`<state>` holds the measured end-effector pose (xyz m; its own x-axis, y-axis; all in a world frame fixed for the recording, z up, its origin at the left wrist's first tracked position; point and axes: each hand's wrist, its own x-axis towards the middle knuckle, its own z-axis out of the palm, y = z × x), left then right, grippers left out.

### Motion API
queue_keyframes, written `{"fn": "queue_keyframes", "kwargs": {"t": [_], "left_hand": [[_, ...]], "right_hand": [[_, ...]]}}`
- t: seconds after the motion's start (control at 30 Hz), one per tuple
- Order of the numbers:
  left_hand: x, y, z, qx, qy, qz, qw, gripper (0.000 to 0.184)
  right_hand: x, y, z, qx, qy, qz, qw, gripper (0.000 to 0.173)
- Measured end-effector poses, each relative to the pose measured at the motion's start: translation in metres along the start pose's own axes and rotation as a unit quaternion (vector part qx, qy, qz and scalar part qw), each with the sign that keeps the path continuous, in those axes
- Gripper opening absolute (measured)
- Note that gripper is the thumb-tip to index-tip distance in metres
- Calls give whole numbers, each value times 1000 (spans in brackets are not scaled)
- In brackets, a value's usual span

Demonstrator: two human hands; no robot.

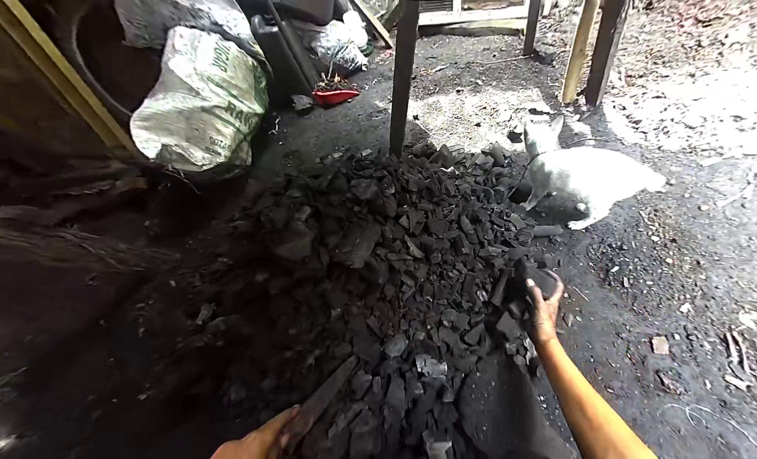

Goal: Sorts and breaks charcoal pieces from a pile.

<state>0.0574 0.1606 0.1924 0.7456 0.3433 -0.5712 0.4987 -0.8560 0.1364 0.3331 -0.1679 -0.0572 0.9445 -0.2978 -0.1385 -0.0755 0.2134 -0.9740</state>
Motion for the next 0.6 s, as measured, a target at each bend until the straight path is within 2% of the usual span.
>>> {"fn": "queue_keyframes", "kwargs": {"t": [0.07, 0.1, 0.2, 0.27, 0.3, 0.37, 0.47, 0.6], "left_hand": [[-4, -1, 10, -22, 10, -19, 1000, 40], [-4, -2, 13, -27, 14, -27, 999, 40], [-16, -5, 4, -18, 3, -52, 998, 41], [-43, -8, -17, -20, 4, -59, 998, 41], [-63, -11, -29, -30, 13, -62, 998, 40], [-106, -22, -45, -62, 61, -60, 994, 37], [-163, -41, -52, -95, 149, -60, 982, 30], [-189, -50, -31, -157, 200, -77, 964, 30]], "right_hand": [[-22, -19, 21, -115, -120, -31, 986, 74], [-32, -27, 36, -185, -181, -63, 964, 74], [-63, -48, 83, -404, -353, -118, 836, 66], [-73, -68, 101, -476, -458, -99, 744, 68], [-76, -82, 102, -479, -493, -99, 720, 66], [-76, -116, 93, -428, -529, -121, 723, 57], [-84, -168, 59, -369, -521, -104, 763, 45], [-99, -181, -18, -388, -514, -58, 763, 38]]}}
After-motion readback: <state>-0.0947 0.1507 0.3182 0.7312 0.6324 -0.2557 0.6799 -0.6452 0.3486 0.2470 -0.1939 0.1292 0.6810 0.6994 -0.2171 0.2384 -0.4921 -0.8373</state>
